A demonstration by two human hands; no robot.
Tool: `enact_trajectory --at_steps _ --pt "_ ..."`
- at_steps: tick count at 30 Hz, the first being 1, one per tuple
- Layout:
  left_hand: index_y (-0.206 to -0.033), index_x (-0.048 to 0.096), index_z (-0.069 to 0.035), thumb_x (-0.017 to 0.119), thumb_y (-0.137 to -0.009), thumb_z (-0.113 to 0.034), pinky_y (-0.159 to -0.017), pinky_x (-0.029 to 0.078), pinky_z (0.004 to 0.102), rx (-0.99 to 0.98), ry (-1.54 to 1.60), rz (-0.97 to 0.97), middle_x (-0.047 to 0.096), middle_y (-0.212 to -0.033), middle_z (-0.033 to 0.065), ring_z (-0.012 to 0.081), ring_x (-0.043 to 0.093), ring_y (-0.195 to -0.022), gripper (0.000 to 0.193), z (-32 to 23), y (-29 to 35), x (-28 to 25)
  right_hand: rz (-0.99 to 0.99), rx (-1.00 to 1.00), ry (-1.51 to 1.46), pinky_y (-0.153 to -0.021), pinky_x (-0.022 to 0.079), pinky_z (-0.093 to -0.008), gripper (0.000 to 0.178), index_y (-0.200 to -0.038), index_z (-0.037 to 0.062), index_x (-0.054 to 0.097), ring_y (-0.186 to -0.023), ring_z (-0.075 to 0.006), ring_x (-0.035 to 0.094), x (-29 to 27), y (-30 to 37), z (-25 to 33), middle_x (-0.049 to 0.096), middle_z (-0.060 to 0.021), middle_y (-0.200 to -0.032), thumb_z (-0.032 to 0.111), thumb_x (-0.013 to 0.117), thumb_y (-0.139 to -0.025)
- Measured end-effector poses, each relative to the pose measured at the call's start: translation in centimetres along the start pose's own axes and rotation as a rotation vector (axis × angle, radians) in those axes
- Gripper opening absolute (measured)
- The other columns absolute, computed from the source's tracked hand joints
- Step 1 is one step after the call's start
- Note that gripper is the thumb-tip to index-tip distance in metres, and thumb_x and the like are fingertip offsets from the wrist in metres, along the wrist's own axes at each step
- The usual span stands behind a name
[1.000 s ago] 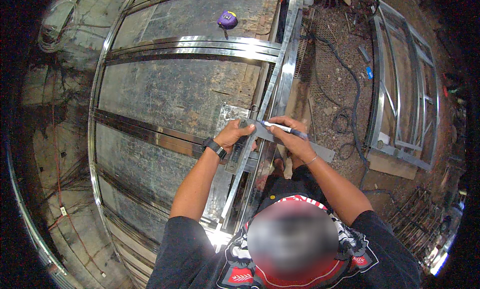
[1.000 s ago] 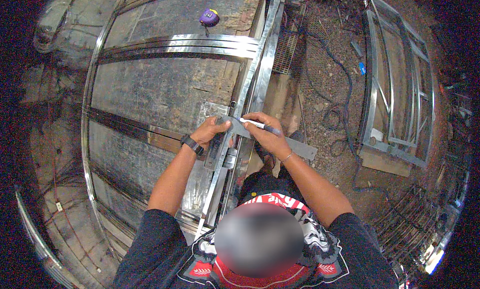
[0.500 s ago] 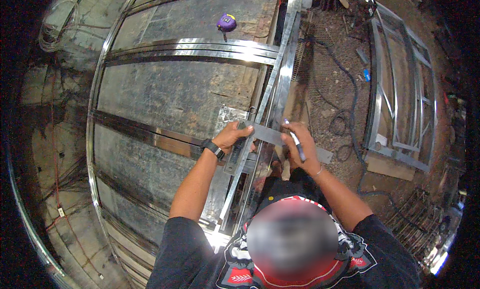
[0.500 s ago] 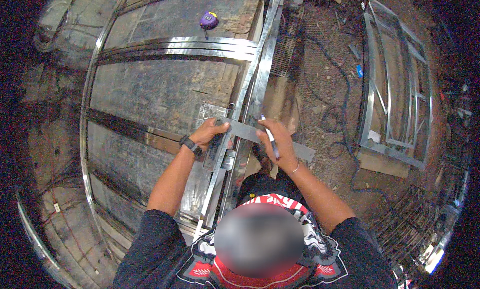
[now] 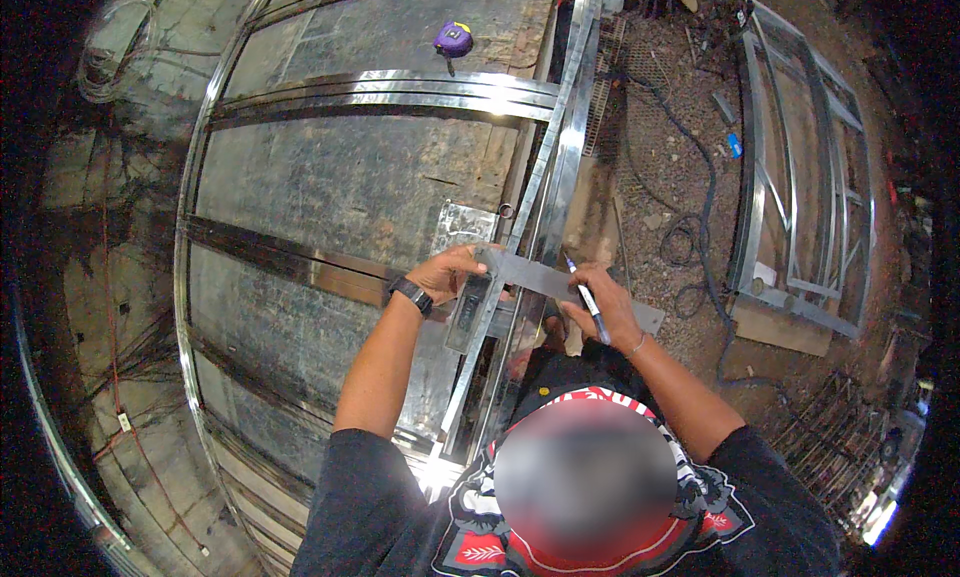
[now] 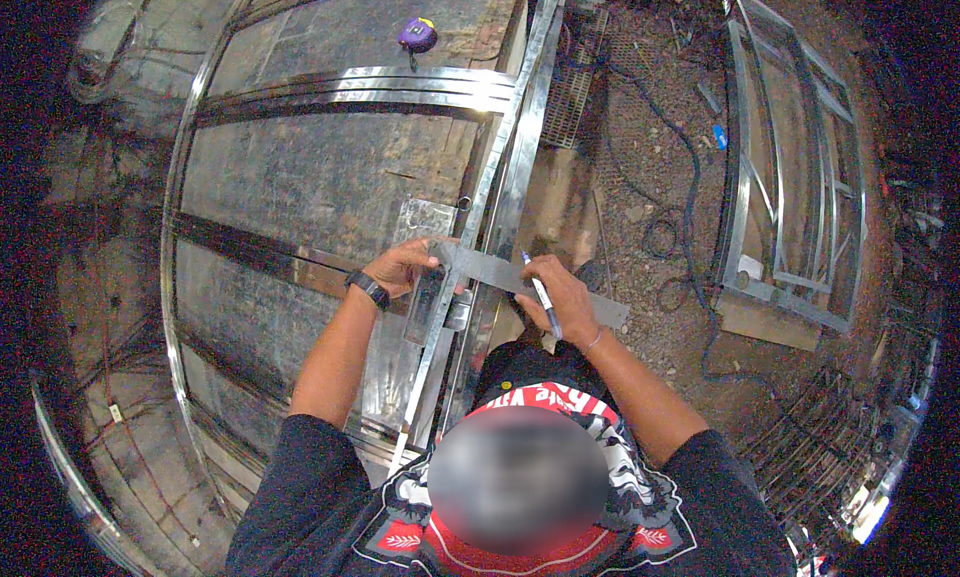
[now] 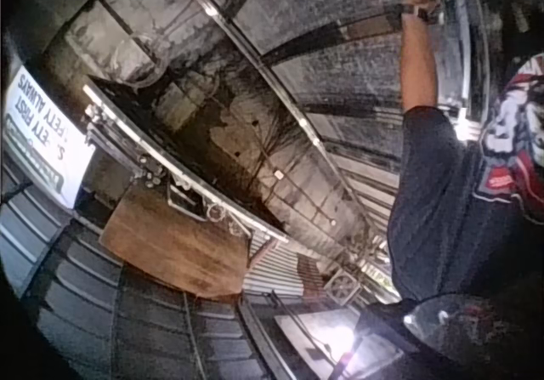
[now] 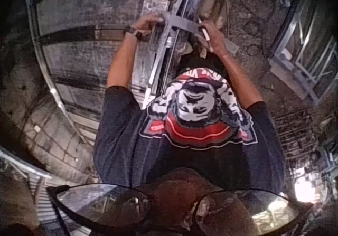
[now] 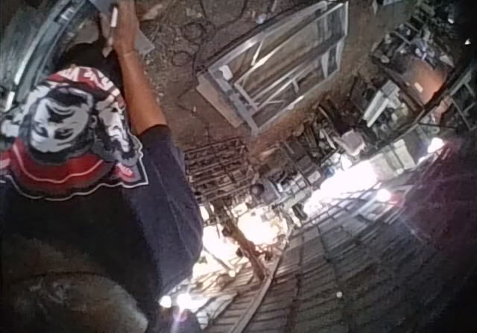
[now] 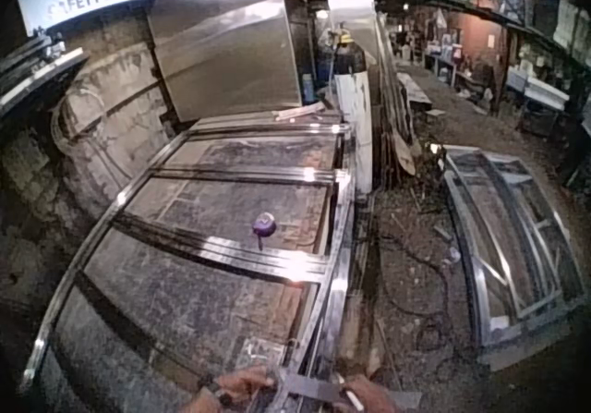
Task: The person measures and marks metal frame components using a try square and a tape measure. They place the try square on the frame, mark lines with a marker, then switch to a tape measure to measure lengths and mark additional points on the frame.
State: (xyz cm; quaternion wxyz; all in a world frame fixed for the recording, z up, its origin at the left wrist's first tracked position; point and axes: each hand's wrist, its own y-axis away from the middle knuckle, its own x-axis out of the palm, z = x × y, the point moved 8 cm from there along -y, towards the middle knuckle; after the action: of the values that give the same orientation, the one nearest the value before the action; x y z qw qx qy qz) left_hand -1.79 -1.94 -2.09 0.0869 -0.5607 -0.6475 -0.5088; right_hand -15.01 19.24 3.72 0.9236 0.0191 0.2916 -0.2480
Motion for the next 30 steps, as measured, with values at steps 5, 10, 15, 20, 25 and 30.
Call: enact_trajectory --at_steps 5,10,15,20,25,30 --pt "-0.133 0.057 0.002 0.078 -0.087 -0.015 -0.098 0.058 0.0441 -0.008 -0.137 -0.048 0.074 -0.116 0.0154 0.0297 0.074 -0.104 0.054 0.7 0.4 -0.6 0.031 0.029 -0.027 -0.088 0.056 -0.0416 0.043 -0.115 0.0064 0.059 -0.105 -0.038 0.067 0.1 0.4 0.1 0.064 -0.0173 -0.115 0.015 0.082 -0.08" --pt "-0.128 0.059 0.0 0.079 -0.093 -0.024 -0.084 0.063 0.04 0.022 -0.199 -0.165 0.074 -0.109 0.0129 0.0246 0.075 -0.092 0.046 1.4 -0.1 -0.9 0.045 0.052 -0.04 -0.09 0.055 -0.0406 0.042 -0.115 0.0061 0.059 -0.105 -0.0368 0.067 0.2 0.2 -0.2 0.064 -0.0168 -0.115 0.016 0.081 -0.081" --pt "-0.128 0.056 -0.002 0.077 -0.096 -0.022 -0.079 0.066 0.041 0.022 -0.172 -0.192 0.072 -0.11 0.0126 0.0254 0.076 -0.09 0.043 1.5 -0.1 -0.7 0.045 0.064 -0.021 -0.088 0.055 -0.0437 0.042 -0.116 0.0063 0.059 -0.105 -0.0397 0.065 0.1 0.2 -0.6 0.062 -0.0172 -0.114 0.019 0.081 -0.083" --pt "-0.125 0.055 -0.002 0.076 -0.097 -0.023 -0.072 0.067 0.0399 0.004 -0.146 -0.213 0.071 -0.108 0.0124 0.0249 0.076 -0.084 0.041 1.8 -0.1 -0.9 0.056 0.057 -0.028 -0.088 0.055 -0.044 0.042 -0.117 0.0057 0.058 -0.104 -0.0404 0.065 -0.2 -0.1 -0.3 0.062 -0.0177 -0.113 0.019 0.08 -0.083" --pt "-0.123 0.055 -0.002 0.075 -0.098 -0.025 -0.071 0.067 0.0404 0.014 -0.18 -0.225 0.07 -0.107 0.0125 0.0249 0.076 -0.083 0.04 1.7 -0.2 -1.1 0.066 0.066 -0.033 -0.088 0.054 -0.0449 0.042 -0.117 0.0054 0.057 -0.103 -0.0414 0.064 -0.1 -0.1 -0.3 0.062 -0.0185 -0.112 0.019 0.079 -0.084" --pt "-0.122 0.055 -0.002 0.074 -0.098 -0.025 -0.071 0.066 0.0402 0.04 -0.207 -0.238 0.07 -0.105 0.0123 0.0242 0.076 -0.082 0.038 1.6 -0.1 -0.8 -0.043 -0.067 0.109 -0.09 0.054 -0.0452 0.042 -0.121 0.0054 0.061 -0.104 -0.0398 0.065 -1.5 -0.3 1.6 0.065 -0.0186 -0.114 0.017 0.079 -0.085"
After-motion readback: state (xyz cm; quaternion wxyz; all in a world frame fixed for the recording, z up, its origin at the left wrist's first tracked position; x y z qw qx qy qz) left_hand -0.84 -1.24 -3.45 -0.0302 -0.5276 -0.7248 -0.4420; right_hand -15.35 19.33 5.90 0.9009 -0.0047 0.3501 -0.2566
